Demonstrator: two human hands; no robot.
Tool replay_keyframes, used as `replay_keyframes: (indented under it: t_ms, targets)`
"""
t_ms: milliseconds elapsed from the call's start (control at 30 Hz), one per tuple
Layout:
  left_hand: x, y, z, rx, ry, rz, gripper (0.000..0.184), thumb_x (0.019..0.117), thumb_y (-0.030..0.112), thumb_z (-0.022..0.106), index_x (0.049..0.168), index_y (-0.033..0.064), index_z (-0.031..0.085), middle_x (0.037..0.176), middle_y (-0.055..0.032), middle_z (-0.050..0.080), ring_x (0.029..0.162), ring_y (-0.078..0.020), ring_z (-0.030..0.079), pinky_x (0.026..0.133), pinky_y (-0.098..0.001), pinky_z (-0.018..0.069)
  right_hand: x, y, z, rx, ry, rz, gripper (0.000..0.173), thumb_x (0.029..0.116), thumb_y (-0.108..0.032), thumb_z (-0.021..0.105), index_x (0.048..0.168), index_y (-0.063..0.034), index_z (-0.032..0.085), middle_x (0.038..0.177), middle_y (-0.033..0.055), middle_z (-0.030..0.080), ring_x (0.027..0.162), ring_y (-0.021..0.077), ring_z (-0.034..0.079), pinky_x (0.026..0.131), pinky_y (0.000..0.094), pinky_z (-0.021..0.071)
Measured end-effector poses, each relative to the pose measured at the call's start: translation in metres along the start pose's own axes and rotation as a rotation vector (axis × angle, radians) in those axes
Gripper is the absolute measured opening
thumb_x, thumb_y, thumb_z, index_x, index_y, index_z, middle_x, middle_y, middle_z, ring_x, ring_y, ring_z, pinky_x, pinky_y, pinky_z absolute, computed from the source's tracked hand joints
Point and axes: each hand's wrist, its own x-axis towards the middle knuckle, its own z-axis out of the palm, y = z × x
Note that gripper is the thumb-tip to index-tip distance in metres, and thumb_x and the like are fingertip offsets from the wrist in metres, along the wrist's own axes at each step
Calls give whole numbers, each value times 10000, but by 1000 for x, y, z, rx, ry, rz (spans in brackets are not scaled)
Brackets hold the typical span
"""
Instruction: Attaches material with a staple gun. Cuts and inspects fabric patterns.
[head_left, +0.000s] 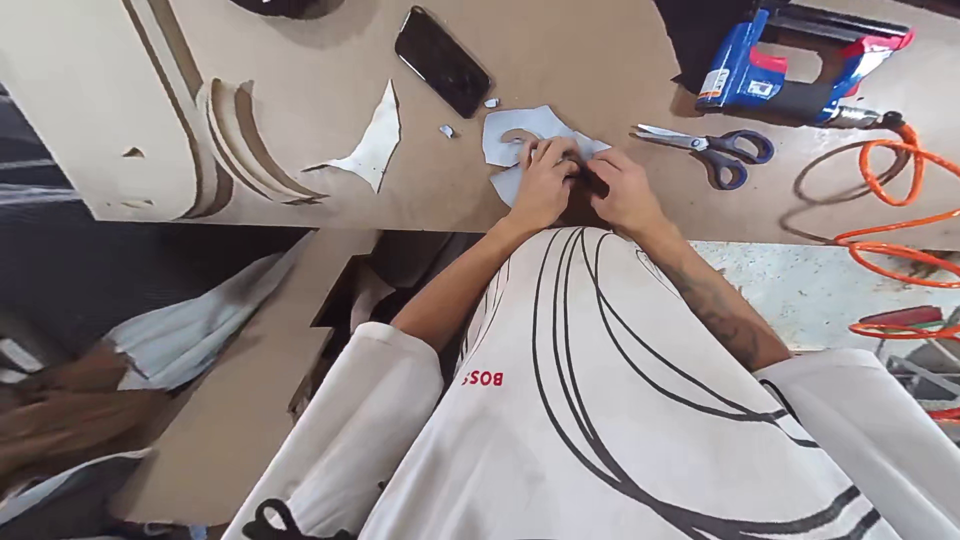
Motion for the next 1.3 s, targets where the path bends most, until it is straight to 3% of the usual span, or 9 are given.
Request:
replay_keyframes:
  t_ms: [133,200,333,433,500,700,867,1033,1300]
  targets:
    - [5,-5,-5,113,16,138,152,980,96,591,1027,66,732,1198,-94,699,1204,-315,598,1094,-468,453,-2,7,15,-46,96,-67,238,894,-146,767,1095,-24,730,1168,177,672,1126,335,650,980,452,552]
    - [9,-8,-4,167,68,185,160,997,119,582,1033,59,726,1087,-112,715,1115,-325,631,1025,-450,493,0,9,21,-86,143,-94,209,910,-143,744,1062,-3,713,1164,189,675,1132,344,653,986,448,551]
    - [12,-11,-1,47,165,204,152,1009,188,630,1042,96,746,1044,-82,734,1094,-284,640,1007,-424,494,4,15,30,-80,268,-146,165,928,-138,707,946,26,707,1119,197,700,1094,334,673,954,433,566]
    - [9,-18,-9,-135,37,177,309,954,163,708,1251,83,688,1327,-128,641,1304,-298,555,1139,-451,438,-4,16,31,-58,271,-140,109,926,-91,684,951,4,732,1161,184,685,1124,331,648,975,434,551]
    - [6,-24,-3,-141,-3,173,461,872,114,739,1325,83,652,1409,-134,577,1351,-315,498,1165,-471,400,-1,20,35,-35,348,-162,126,944,-97,670,970,-6,753,1108,168,708,1083,301,663,947,394,562]
    - [12,-21,2,-60,132,163,185,915,115,714,1088,99,780,1144,-71,725,1118,-274,642,1006,-418,522,3,21,40,23,509,-185,98,917,-47,694,946,10,767,1026,156,748,1002,255,715,883,355,595]
    - [20,-26,8,-93,211,159,125,948,150,690,959,126,812,1007,-50,749,1031,-238,668,950,-411,529,13,11,16,114,361,-38,116,953,-87,678,950,-9,764,986,115,736,913,159,713,824,296,603]
    - [23,-30,15,-133,242,146,134,955,174,691,987,170,820,991,-30,735,1020,-214,650,941,-394,516,23,11,-6,127,186,101,153,967,-171,678,966,-49,771,958,83,734,893,137,701,835,295,582]
    - [22,-27,15,-85,241,129,159,977,282,676,982,169,788,968,-29,706,993,-218,644,934,-416,505,0,5,-24,54,64,213,256,958,-131,663,1194,-45,713,1059,110,722,870,159,704,798,318,605]
